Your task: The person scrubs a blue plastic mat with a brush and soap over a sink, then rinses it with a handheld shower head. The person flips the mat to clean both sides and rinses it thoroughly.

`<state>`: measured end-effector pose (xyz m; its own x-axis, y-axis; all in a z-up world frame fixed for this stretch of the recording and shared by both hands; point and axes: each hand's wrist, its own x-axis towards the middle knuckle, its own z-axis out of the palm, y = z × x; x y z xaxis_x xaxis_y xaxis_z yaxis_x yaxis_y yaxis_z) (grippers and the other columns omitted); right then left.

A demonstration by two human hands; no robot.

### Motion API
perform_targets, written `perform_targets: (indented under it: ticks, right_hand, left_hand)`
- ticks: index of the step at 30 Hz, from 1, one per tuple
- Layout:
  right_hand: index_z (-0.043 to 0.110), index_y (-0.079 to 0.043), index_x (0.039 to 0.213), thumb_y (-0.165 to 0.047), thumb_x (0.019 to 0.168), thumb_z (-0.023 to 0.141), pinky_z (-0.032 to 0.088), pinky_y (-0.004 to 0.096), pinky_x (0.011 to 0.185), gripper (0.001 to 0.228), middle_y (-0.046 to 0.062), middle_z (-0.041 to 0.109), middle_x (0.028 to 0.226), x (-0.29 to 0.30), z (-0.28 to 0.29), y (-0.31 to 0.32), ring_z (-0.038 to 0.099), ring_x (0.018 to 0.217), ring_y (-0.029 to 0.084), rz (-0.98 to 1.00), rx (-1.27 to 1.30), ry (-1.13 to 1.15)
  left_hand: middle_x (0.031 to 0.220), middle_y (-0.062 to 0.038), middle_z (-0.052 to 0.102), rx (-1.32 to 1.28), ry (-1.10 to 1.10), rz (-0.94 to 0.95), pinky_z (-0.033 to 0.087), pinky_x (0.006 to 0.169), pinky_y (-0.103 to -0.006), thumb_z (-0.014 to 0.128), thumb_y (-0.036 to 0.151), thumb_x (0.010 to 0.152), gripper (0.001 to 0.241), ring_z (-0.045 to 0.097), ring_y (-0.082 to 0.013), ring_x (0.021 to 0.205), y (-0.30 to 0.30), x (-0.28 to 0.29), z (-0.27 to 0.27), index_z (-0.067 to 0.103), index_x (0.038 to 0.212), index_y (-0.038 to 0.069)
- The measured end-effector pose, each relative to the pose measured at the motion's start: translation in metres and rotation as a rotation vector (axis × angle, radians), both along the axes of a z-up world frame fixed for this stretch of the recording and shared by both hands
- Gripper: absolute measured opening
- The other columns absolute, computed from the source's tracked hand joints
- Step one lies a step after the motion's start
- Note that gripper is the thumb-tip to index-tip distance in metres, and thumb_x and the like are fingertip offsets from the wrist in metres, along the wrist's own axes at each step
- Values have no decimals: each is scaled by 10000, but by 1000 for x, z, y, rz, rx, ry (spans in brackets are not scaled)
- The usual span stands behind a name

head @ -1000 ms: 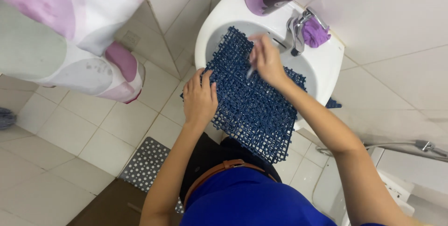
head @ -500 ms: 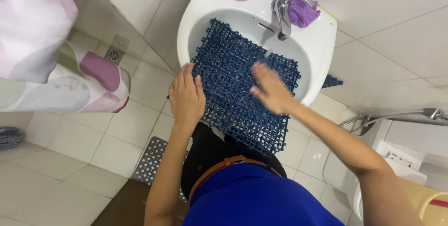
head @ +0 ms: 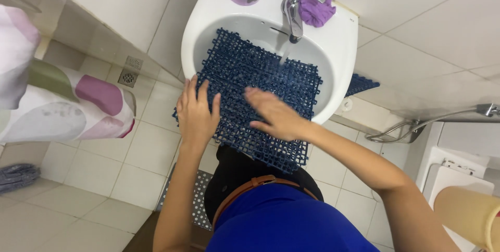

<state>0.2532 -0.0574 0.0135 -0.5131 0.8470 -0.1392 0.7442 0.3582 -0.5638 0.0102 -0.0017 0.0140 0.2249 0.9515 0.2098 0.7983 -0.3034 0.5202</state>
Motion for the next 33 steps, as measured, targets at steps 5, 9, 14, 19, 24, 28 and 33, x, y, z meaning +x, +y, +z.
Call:
perform_targets:
  ticks: [5, 9, 14, 19, 24, 28, 33]
  right_hand:
    - [255, 85, 1548, -532, 1051, 419, 145, 490, 1245, 808, 304, 208, 1635, 105, -66, -3, 149, 1542, 398, -354, -37, -160]
    - [332, 141, 1507, -471, 1046, 533, 309, 454, 1215, 792, 381, 422, 1503, 148, -88, -3, 395, 1435, 464, -717, 3, -79]
    - [450, 80, 1468, -425, 967, 634, 457, 432, 1071, 734, 342, 590, 1325, 143, -72, 2, 591, 1239, 431, -827, -107, 53]
    - [588, 75, 1328, -404, 966, 662, 518, 366, 948, 605, 240, 682, 1224, 158, -101, -2, 660, 1133, 308, -859, -179, 543]
    - [470, -78, 738, -383, 1143, 507, 445, 303, 533, 509, -4, 399, 627, 164, -95, -16, 393, 534, 129, -1127, -60, 1176]
    - [365, -134, 711, -403, 1138, 380, 255, 300, 390, 506, -24, 254, 545, 156, -72, -27, 232, 419, 109, -1126, -203, 1437]
    - [482, -70, 936, -268, 1126, 365, 240, 291, 418, 299, -23, 281, 586, 161, -83, -33, 249, 456, 107, -1025, -322, 1462]
  left_hand:
    - [1615, -244, 347, -14, 291, -356, 59, 1106, -737, 624, 598, 898, 754, 191, -471, 1496, -23, 15, 35, 554, 1410, 48]
    - [1586, -324, 227, -229, 320, -712, -60, 1157, -705, 703, 847, 681, 1196, 86, -451, 1521, -32, 24, 30, 418, 1519, 42]
    - [1664, -175, 260, -402, 373, -824, -90, 1140, -685, 856, 730, 473, 1287, 72, -414, 1517, -22, 22, 53, 425, 1560, 192]
    - [1600, -166, 345, -489, 280, -812, 67, 1235, -576, 921, 579, 545, 1036, 195, -362, 1528, -23, 23, 60, 549, 1436, 204]
    - [1341, -88, 638, -483, 284, -739, 437, 1128, -430, 932, 429, 575, 785, 545, -298, 1324, -24, 28, 92, 662, 1247, 127]
    - [1217, -85, 648, -459, 284, -757, 473, 991, -427, 944, 352, 549, 750, 571, -309, 1192, -16, 32, 107, 674, 1210, 122]
    - [1103, -111, 675, -472, 272, -749, 545, 861, -417, 858, 235, 656, 503, 663, -296, 1029, -10, 41, 129, 674, 1108, 111]
